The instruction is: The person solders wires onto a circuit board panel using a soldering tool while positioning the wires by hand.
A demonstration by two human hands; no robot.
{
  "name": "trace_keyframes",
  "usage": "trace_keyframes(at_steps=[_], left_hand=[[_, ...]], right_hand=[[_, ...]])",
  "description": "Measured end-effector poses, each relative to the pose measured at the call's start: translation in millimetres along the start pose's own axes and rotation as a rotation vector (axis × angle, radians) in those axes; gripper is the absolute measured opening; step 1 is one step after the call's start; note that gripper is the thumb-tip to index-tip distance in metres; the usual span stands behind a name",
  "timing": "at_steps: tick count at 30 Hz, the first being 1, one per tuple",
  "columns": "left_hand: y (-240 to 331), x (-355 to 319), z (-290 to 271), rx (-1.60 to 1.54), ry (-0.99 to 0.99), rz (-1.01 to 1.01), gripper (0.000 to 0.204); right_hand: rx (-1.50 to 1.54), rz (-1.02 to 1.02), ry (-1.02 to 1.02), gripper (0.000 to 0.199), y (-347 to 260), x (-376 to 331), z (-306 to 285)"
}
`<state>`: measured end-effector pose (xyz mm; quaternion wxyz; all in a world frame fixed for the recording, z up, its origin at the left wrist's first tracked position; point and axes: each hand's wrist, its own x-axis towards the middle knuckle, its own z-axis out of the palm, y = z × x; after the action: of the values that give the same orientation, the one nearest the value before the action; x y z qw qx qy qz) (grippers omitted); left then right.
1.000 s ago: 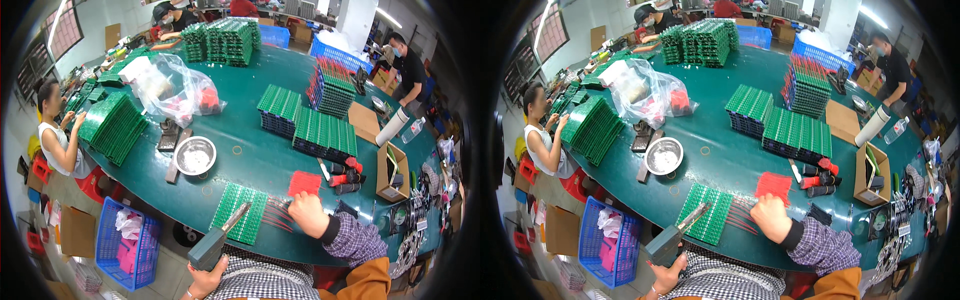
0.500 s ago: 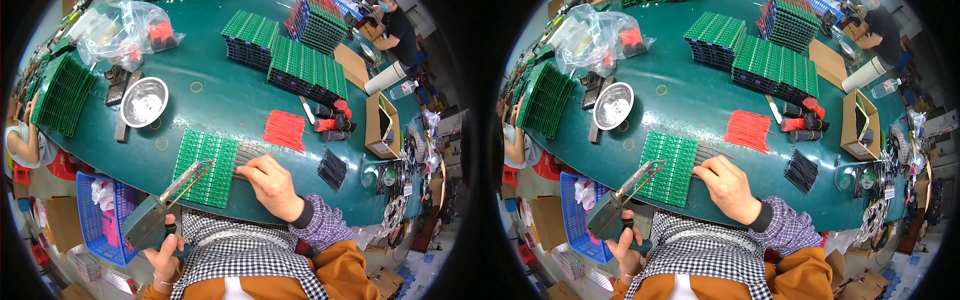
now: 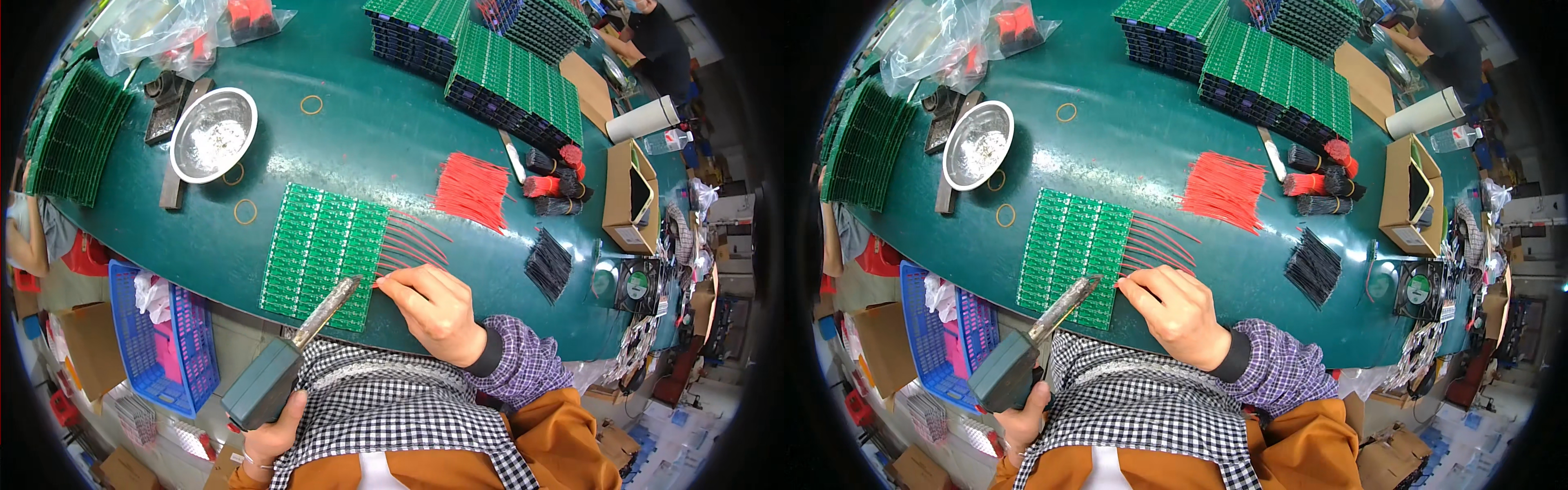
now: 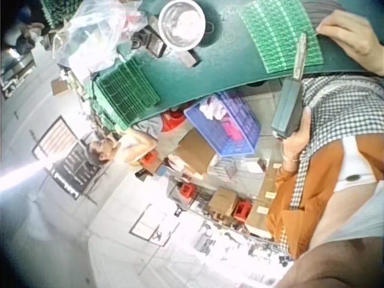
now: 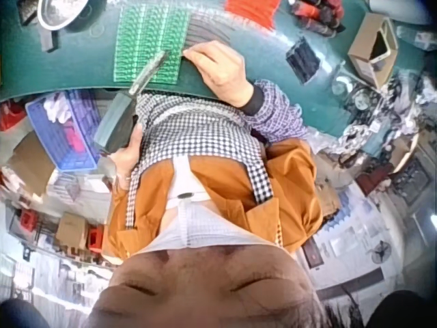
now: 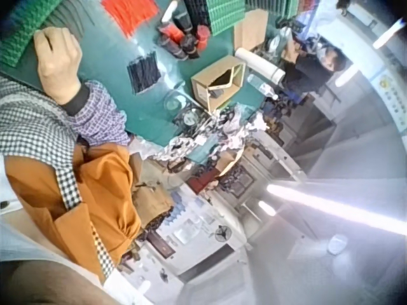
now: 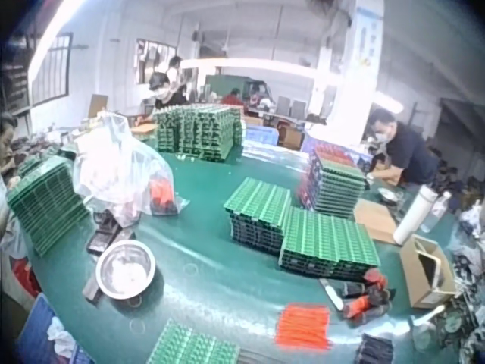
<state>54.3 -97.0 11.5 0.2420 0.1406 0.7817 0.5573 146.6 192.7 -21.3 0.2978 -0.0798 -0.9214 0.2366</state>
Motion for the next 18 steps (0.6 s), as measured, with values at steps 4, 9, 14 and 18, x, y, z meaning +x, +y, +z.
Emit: trace_keyframes(at_steps=[4, 9, 14, 18], left_hand=[[-6.0, 4.8, -0.7, 0.225, -0.060, 0.188, 0.023], [-2.4, 9.7, 1.9, 0.263, -0.095, 0.169, 0.022], [-2.0, 11.5, 2.3, 0.275, -0.111, 0.186, 0.024], [3.0, 12.5, 3.2, 0.266, -0.112, 0.151, 0.025]], right_hand=[[-0.004, -0.006, -0.023, 0.022, -0.2, 1.3, -1.9], [-0.015, -0.021, -0.029, 0.021, -0.4, 1.1, -2.0], [-0.023, -0.036, -0.055, 0.025, -1.0, 2.0, -3.4], [-0.024, -0.044, -0.052, 0.026, 0.2, 1.3, -2.0]])
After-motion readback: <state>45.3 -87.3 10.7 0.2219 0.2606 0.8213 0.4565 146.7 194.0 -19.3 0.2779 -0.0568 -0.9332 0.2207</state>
